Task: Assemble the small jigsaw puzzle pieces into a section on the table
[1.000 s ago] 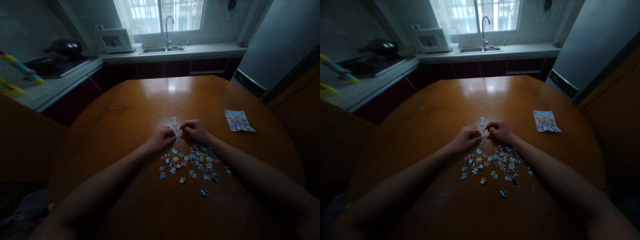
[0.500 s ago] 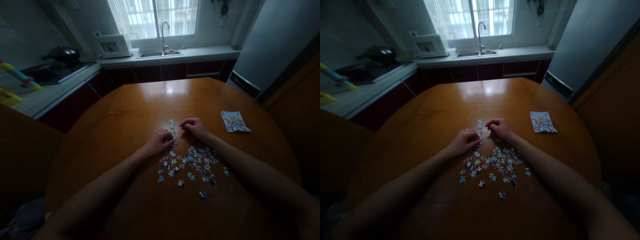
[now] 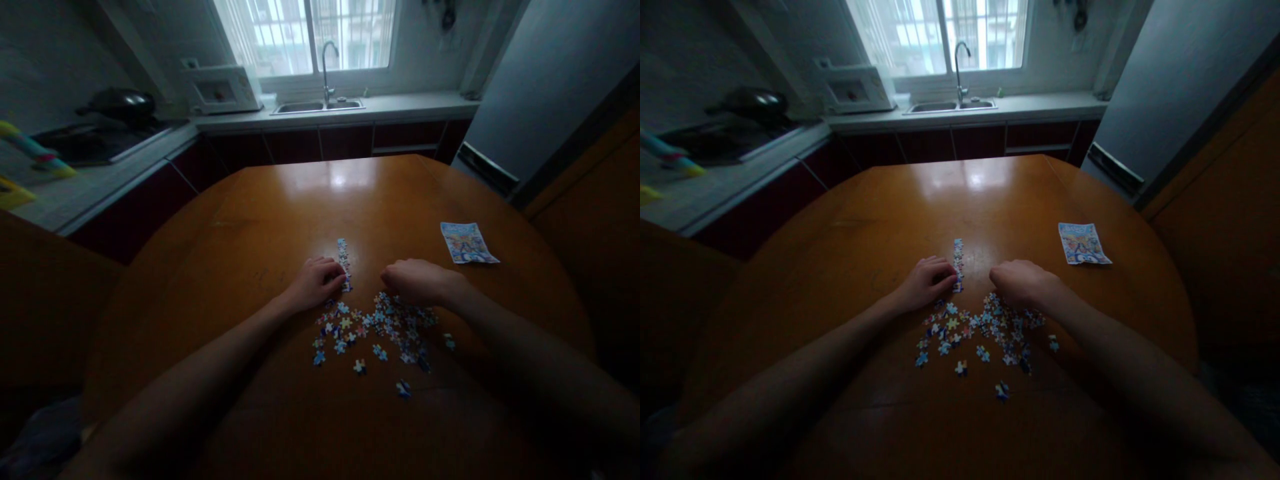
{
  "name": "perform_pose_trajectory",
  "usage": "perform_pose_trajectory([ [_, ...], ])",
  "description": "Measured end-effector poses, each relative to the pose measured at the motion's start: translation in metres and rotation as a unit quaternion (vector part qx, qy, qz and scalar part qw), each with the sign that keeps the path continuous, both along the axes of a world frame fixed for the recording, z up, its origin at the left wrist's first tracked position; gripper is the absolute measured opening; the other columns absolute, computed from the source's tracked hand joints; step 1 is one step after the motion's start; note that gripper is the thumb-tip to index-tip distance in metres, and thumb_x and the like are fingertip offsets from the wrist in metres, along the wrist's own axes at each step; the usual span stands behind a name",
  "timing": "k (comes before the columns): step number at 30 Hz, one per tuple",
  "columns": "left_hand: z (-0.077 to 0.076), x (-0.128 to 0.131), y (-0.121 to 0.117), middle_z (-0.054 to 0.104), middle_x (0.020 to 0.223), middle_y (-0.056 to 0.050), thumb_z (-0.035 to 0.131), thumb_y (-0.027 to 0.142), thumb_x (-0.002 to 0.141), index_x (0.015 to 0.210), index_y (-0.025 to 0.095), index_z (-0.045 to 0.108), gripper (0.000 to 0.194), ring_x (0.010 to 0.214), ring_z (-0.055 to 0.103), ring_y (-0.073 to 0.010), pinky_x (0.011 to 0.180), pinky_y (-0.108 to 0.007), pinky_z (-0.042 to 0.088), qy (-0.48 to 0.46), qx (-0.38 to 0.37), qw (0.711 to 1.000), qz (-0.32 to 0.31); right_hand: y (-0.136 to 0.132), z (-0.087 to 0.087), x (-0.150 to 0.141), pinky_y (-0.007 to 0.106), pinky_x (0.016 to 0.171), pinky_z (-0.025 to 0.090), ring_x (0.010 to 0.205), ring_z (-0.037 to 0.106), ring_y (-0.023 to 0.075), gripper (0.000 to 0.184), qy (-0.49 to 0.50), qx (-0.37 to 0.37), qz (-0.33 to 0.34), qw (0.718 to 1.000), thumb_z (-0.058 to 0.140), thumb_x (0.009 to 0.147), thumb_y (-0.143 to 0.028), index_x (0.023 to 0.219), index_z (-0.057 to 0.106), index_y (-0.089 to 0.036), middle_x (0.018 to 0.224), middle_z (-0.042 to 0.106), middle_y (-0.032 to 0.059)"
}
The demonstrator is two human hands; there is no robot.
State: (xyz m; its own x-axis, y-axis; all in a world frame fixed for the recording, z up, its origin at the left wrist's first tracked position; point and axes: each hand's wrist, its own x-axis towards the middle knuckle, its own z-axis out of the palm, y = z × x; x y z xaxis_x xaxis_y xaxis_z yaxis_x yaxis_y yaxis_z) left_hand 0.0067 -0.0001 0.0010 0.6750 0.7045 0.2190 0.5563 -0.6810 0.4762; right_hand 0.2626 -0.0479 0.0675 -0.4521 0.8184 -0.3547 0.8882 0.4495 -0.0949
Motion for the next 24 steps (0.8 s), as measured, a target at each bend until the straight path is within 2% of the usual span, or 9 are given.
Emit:
perform_pose_trajectory([
  [4,0.0,-0.001,0.001,0.068,0.085,-0.001,0.059,0.034,0.096,0.088,0.021,0.068,0.018,0.084,0.059,-0.0183,0.078,-0.033,0.04,0.001,0.008,1.0,0.002,0.002,0.0,-0.005,0.03,0.054,0.035,0.069,0.066,0.0222,0.017,-0.011,-0.039,0.017,0.999,0.061,0.076,-0.011,0.087,0.073,-0.016,0.086,0.074,0.0129],
  [7,0.0,-0.001,0.001,0.068,0.084,-0.001,0.059,0.033,0.096,0.087,0.021,0.068,0.018,0.083,0.058,-0.0182,0.077,-0.032,0.04,-0.001,0.01,1.0,-0.003,0.003,-0.001,-0.006,0.029,0.056,0.037,0.07,0.066,0.0211,0.019,-0.003,-0.053,0.012,0.999,0.061,0.076,-0.011,0.09,0.073,-0.016,0.087,0.073,0.0129],
  [11,-0.001,-0.001,0.001,0.068,0.084,-0.002,0.059,0.032,0.096,0.086,0.02,0.068,0.018,0.083,0.058,-0.0181,0.077,-0.032,0.039,-0.007,0.016,1.0,-0.006,0.004,0.0,-0.004,0.027,0.052,0.034,0.059,0.06,0.016,0.017,0.012,-0.062,0.005,0.998,0.061,0.073,-0.007,0.083,0.073,-0.015,0.08,0.072,0.0111],
  [14,-0.001,0.0,0.002,0.067,0.082,-0.002,0.058,0.032,0.096,0.085,0.02,0.068,0.019,0.082,0.058,-0.0178,0.076,-0.032,0.04,-0.014,0.019,1.0,-0.01,0.011,0.001,0.0,0.027,0.049,0.033,0.053,0.053,0.0127,0.013,0.059,-0.081,0.01,0.995,0.063,0.072,-0.006,0.074,0.072,-0.015,0.071,0.069,0.0076],
  [16,-0.001,0.0,0.001,0.067,0.081,-0.001,0.059,0.031,0.095,0.085,0.02,0.068,0.018,0.081,0.058,-0.0175,0.076,-0.031,0.04,-0.018,0.015,1.0,-0.008,0.021,0.0,0.002,0.027,0.051,0.034,0.053,0.051,0.0117,0.012,0.139,-0.087,0.007,0.986,0.065,0.073,-0.008,0.076,0.073,-0.015,0.067,0.067,0.0045],
  [18,-0.002,0.001,-0.001,0.065,0.079,-0.001,0.061,0.029,0.094,0.088,0.02,0.068,0.013,0.077,0.057,-0.0163,0.073,-0.03,0.041,-0.035,0.004,0.999,0.006,0.032,-0.004,0.001,0.026,0.053,0.037,0.055,0.051,0.0112,0.013,0.266,-0.084,-0.004,0.96,0.064,0.077,-0.011,0.083,0.075,-0.015,0.065,0.065,0.0019],
  [21,-0.003,0.001,-0.004,0.059,0.075,0.001,0.063,0.028,0.093,0.101,0.019,0.068,0.013,0.068,0.054,-0.0136,0.067,-0.027,0.043,-0.105,-0.008,0.993,0.055,0.045,-0.016,-0.004,0.026,0.059,0.044,0.063,0.056,0.0118,0.013,0.47,-0.12,-0.015,0.875,0.066,0.082,-0.021,0.091,0.074,-0.015,0.073,0.068,0.0015],
  [24,-0.003,0.0,-0.006,0.061,0.081,0.0,0.071,0.032,0.089,0.111,0.021,0.066,0.025,0.073,0.055,-0.0149,0.066,-0.027,0.046,-0.166,0.026,0.981,0.093,0.048,-0.032,-0.013,0.027,0.061,0.048,0.064,0.059,0.012,0.018,0.579,-0.135,-0.07,0.801,0.075,0.078,-0.03,0.09,0.072,-0.016,0.072,0.068,0.0009],
])
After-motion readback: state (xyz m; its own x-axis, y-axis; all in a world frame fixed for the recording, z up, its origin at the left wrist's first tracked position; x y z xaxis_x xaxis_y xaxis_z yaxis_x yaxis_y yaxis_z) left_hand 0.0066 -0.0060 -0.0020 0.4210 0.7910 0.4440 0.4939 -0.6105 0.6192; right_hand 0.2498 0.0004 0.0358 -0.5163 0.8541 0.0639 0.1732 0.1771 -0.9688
